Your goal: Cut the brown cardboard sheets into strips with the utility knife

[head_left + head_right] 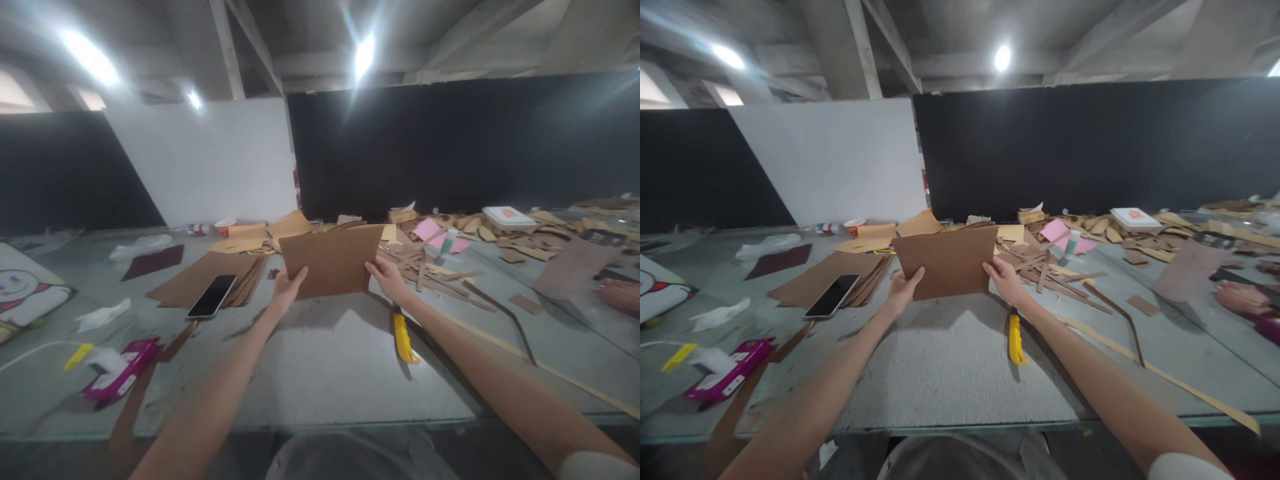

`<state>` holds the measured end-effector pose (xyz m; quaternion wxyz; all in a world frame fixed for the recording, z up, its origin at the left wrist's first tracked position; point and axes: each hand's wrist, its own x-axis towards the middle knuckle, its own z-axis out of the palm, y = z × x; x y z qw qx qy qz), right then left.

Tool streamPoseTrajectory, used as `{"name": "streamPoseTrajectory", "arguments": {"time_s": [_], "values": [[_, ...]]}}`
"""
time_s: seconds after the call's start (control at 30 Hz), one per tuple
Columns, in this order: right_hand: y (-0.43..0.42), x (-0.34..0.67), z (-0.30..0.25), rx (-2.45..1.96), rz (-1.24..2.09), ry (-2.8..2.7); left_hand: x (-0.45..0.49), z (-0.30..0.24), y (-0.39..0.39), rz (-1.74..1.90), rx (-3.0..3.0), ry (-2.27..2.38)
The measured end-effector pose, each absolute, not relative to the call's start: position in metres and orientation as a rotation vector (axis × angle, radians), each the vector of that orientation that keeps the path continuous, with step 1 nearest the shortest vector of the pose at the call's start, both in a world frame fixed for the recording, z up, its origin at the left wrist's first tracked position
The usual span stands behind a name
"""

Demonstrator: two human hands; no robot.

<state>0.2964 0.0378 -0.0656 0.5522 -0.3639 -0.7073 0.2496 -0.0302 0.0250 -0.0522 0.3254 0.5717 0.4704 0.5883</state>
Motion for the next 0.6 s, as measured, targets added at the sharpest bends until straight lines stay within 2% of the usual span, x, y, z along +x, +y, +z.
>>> {"name": "streamPoseTrajectory", "arguments": {"time_s": [0.6], "values": [[0.027, 0.299, -0.052, -0.994, 0.641, -1.683, -0.026, -0.059, 0.029, 1.596, 1.354, 1.288]]}}
